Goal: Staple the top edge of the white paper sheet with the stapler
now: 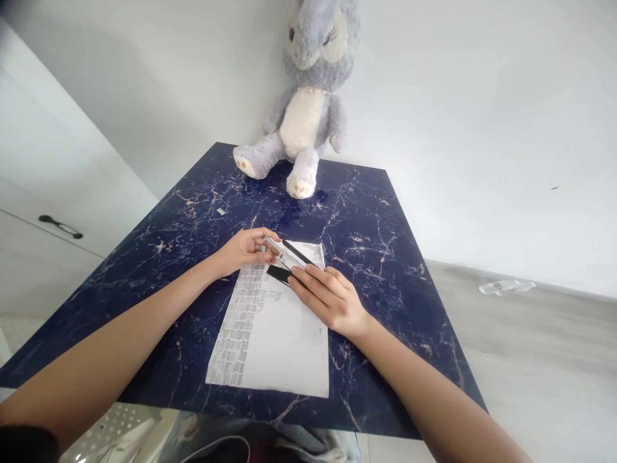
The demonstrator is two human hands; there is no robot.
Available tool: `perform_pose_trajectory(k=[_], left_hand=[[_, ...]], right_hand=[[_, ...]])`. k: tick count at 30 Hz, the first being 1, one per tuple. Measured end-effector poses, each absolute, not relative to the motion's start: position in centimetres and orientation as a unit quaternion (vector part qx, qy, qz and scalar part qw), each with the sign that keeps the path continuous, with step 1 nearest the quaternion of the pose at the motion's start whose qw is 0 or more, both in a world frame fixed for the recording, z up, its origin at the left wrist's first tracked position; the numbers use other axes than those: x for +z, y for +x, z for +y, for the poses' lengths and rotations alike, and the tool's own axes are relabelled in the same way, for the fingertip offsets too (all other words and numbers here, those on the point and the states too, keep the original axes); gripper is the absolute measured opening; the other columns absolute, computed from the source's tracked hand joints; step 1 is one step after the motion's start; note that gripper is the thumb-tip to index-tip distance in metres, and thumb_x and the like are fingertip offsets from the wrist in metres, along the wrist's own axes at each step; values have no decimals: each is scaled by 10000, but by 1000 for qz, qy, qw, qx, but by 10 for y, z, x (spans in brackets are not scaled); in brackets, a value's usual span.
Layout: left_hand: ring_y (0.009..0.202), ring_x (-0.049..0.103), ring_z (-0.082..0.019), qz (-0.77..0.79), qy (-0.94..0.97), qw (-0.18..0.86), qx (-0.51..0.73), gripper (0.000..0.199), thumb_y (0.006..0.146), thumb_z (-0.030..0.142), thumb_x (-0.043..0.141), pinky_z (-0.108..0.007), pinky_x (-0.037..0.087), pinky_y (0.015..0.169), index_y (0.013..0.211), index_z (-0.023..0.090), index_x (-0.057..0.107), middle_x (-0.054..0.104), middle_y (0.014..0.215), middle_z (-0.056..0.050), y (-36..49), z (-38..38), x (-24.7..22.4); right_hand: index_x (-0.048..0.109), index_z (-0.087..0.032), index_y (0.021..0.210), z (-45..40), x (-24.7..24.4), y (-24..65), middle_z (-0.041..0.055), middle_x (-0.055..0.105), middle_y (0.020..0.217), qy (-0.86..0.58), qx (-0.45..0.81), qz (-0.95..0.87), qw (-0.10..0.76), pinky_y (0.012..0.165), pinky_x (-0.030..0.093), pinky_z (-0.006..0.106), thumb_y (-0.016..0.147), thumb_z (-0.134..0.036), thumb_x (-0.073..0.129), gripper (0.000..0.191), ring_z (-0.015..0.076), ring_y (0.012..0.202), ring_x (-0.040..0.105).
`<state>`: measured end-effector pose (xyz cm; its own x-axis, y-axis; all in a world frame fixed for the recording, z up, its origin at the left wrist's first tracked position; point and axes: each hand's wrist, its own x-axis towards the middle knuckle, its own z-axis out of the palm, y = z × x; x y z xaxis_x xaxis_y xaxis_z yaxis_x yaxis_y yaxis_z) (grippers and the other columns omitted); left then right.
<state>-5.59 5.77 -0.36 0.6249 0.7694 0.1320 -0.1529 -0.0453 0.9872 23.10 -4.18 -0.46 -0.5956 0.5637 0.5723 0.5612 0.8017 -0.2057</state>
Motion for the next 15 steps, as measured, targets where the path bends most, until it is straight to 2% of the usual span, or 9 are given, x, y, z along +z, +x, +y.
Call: perform_pose_trajectory(k=[4, 6, 8, 10, 12, 15], left_hand=[[689, 708, -157, 283, 622, 620, 384, 443, 846, 439, 841, -312, 614, 637, 1132, 151, 666, 740, 895, -70, -56, 61, -6], [614, 628, -107, 314, 611, 572, 448, 336, 913, 429, 764, -251, 543, 556, 1100, 165, 672, 709, 894, -52, -59, 64, -7], [555, 516, -72, 339, 587, 520, 520, 203, 968, 373, 677, -213, 450, 508, 1045, 185, 669, 652, 844, -17, -62, 67, -6], [551, 458, -77, 334, 571, 502, 558, 121, 979, 297, 595, -219, 409, 512, 1000, 197, 659, 591, 794, 2, -65, 69, -5], [603, 489, -104, 307, 574, 516, 557, 152, 969, 250, 521, -249, 441, 556, 1008, 198, 659, 588, 816, -17, -65, 68, -3], [725, 582, -136, 277, 603, 516, 542, 211, 1006, 269, 477, -295, 510, 649, 1087, 194, 658, 654, 1007, -80, -59, 60, 1]], right_hand=[[656, -379, 1412, -41, -2, 218, 15, 756, 1298, -367, 2, -825, 430, 1021, 579, 531, 960, -118, 652, 522, 298, 1207, 690], [714, -324, 1314, -39, -2, 215, 48, 788, 1180, -454, 43, -755, 471, 955, 595, 523, 939, -193, 699, 397, 294, 1062, 723], [736, -275, 1233, -36, -3, 215, 53, 795, 1052, -527, 114, -702, 466, 838, 615, 468, 913, -296, 744, 321, 260, 889, 728], [745, -239, 1172, -32, -5, 216, 47, 789, 981, -547, 186, -688, 438, 755, 609, 410, 882, -361, 768, 315, 236, 814, 716], [753, -225, 1118, -29, -6, 216, 45, 786, 979, -530, 234, -704, 411, 765, 604, 394, 861, -359, 775, 291, 233, 827, 718], [753, -234, 1086, -25, -5, 212, 42, 784, 993, -500, 264, -732, 379, 809, 605, 399, 858, -323, 768, 245, 228, 840, 724]])
